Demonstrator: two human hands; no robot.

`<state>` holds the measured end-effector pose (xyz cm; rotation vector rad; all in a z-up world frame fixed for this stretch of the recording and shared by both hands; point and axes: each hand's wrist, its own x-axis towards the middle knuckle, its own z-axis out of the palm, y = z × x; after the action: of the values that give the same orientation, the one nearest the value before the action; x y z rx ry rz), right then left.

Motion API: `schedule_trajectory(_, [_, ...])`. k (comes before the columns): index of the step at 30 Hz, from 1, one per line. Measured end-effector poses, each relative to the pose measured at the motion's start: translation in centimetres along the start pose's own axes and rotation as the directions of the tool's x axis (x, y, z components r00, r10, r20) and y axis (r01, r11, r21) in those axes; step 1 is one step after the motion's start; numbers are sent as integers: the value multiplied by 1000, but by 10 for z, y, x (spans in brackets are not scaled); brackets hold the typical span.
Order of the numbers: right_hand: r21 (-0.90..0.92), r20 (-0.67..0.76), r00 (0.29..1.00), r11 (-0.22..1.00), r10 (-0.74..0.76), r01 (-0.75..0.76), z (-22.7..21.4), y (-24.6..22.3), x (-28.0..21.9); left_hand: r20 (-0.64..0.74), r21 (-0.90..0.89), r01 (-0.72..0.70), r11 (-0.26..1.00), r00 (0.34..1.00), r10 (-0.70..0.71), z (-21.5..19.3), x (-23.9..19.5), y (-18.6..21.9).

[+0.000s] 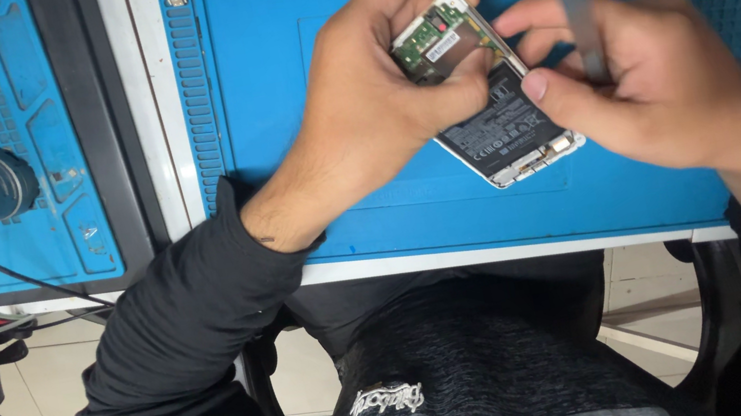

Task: The person disassembles a smartphone on a blue anti-static mat, removes the battery, and uses a screwdriver and tweezers to manipulate internal components and connectors. The person then reassembles the phone by reconnecting cables and securing screws.

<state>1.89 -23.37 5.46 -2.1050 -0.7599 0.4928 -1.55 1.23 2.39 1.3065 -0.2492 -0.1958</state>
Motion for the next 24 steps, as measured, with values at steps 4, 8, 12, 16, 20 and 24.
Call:
schedule_trajectory(4, [-135, 121, 985, 985, 126, -110, -5, 4, 3, -10, -16, -1, 1000, 1000, 1, -7, 6, -6])
schedule_trajectory(8, [143, 93, 996, 989, 11, -25, -2, 5, 3, -55, -133, 11, 991, 998, -18, -14, 14, -7])
schedule_trajectory(12, [454, -19, 994, 886, 109, -88, -3, 1, 0, -151, -553, 119, 825, 959, -240, -15, 18, -6])
schedule_trajectory(16, [588, -79, 980, 802, 184, -103, -7, -5, 3, -10, -360, 166, 918, 983, -182, 8, 17, -20])
schedule_trajectory(20, [344, -236, 939, 925, 252, -162, -15, -8, 5, 109, -180, 19, 983, 994, 1, 11, 12, -41])
schedule_trajectory(24, [-241, -283, 959, 969, -26, -45, -39, 3, 2, 19, -129, -101, 986, 994, 105, -20, 13, -33])
